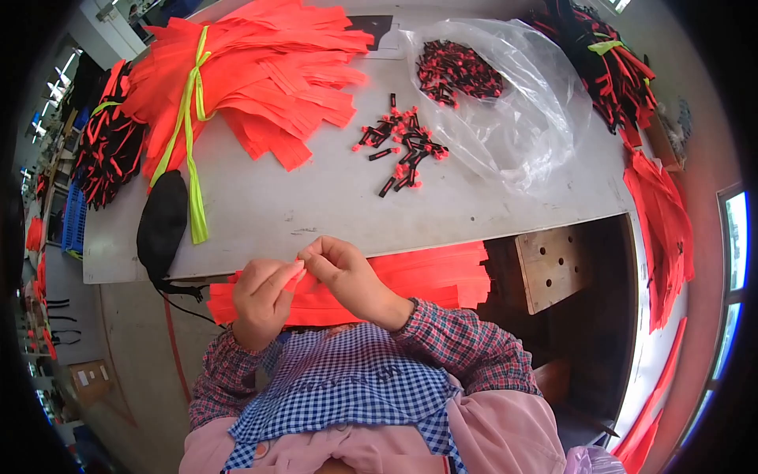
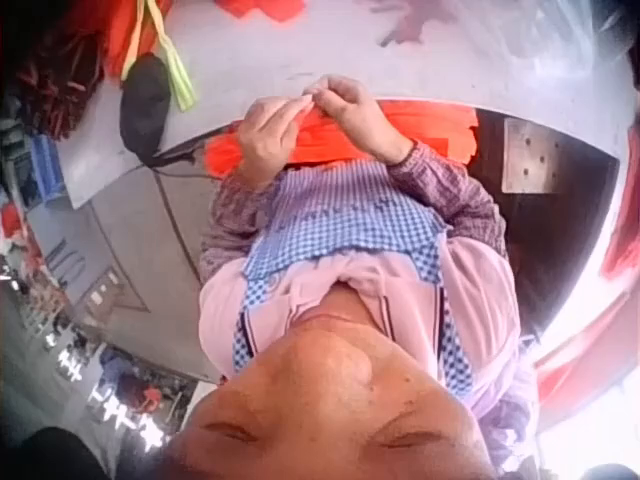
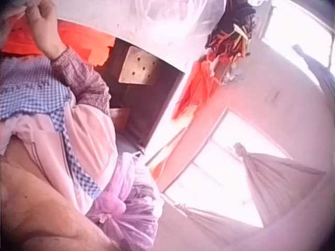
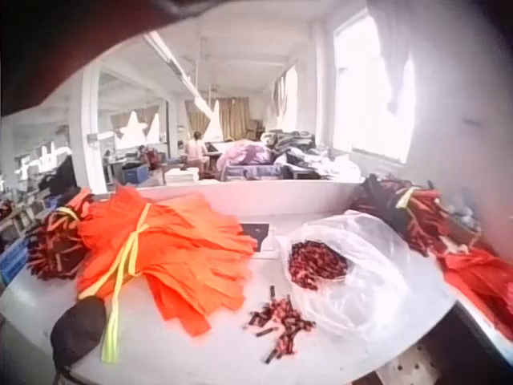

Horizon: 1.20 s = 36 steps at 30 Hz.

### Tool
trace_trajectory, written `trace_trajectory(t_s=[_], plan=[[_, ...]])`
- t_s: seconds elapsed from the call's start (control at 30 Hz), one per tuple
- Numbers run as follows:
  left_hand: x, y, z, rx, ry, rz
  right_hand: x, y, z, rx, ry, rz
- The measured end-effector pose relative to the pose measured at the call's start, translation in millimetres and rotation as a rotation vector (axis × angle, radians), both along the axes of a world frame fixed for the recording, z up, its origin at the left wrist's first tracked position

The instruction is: The person is assembling zipper sliders onto orange zipper tapes at a workbench in a workshop.

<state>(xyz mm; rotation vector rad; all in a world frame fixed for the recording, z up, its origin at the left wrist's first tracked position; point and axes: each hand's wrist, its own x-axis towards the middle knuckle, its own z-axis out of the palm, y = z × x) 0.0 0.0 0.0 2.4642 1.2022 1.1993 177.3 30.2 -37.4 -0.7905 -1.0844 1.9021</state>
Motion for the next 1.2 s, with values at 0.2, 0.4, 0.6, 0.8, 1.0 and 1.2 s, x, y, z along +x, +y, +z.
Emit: trace_trajectory(t_s=[0.2, 0.4, 0.6, 0.8, 1.0, 1.2], plan=[[2, 0, -4, -0.278, -0.103, 0.074, 9, 18, -10, -0.024, -0.1, 0.014], [-9, 1, 12, -0.36, -0.27, 0.25, 71, 93, -52, 0.61, -0.99, -0.468], [-2, 2, 17, -0.404, -0.341, 0.251, 104, 130, -79, 0.605, -1.452, -0.471], [0, 6, 14, -0.345, -0.286, 0.245, 109, 134, -81, 0.585, -1.411, -0.426], [6, 11, 14, -0.313, -0.285, 0.198, 91, 82, -7, 0.28, -0.464, -0.235], [22, 9, 22, -0.344, -0.324, 0.11, 48, 16, 57, 0.68, -0.405, -0.214]])
